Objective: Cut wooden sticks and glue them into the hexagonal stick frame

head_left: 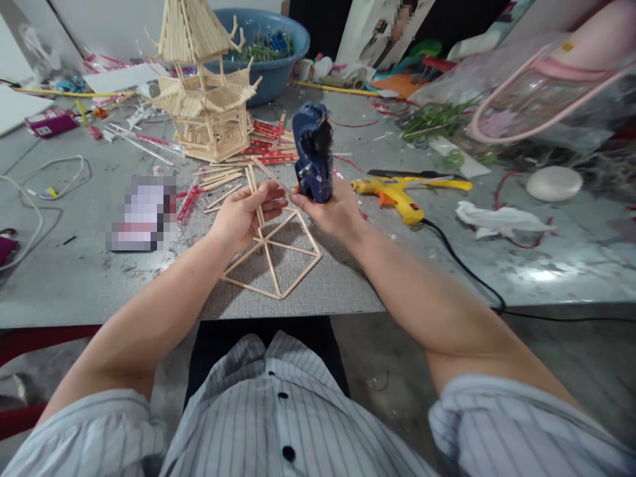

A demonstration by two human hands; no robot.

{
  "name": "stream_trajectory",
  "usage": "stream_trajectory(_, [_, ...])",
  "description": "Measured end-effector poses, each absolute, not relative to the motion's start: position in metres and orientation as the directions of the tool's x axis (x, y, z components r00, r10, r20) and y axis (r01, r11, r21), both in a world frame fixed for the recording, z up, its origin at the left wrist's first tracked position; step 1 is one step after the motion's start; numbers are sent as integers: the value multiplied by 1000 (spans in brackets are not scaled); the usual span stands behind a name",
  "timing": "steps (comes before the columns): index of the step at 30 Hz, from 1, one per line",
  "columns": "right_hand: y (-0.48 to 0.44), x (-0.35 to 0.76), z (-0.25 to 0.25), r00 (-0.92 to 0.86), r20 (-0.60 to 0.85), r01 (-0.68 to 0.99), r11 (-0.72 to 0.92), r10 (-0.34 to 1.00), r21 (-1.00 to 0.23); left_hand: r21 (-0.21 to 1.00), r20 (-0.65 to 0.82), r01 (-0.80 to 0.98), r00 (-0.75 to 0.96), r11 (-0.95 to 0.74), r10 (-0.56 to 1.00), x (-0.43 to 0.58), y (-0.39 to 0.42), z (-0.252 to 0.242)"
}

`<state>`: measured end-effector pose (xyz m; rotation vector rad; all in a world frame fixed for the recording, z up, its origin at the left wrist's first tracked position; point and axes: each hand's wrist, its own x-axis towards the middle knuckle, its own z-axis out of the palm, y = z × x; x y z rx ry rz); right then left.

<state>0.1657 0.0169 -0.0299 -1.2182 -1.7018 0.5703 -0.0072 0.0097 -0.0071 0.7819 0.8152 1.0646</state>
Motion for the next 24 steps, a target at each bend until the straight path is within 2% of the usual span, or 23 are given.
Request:
stream_trajectory(2, [14, 164, -29, -73, 399, 474, 384, 914, -792, 864, -115, -456, 230, 212, 966, -3, 8, -12])
stream_trajectory(9, [11, 156, -34, -223, 405, 394, 462, 887, -794, 843, -30, -510, 275, 172, 961, 5, 6, -19])
stream_trajectory(17, [11, 153, -33, -241, 339, 293, 400, 910, -868, 811, -127, -544, 194, 215, 973, 2, 10, -14])
stream_trajectory(24, [14, 154, -45, -213, 436, 389, 485, 875, -783, 796, -156, -576, 101, 186, 983, -2, 16, -12])
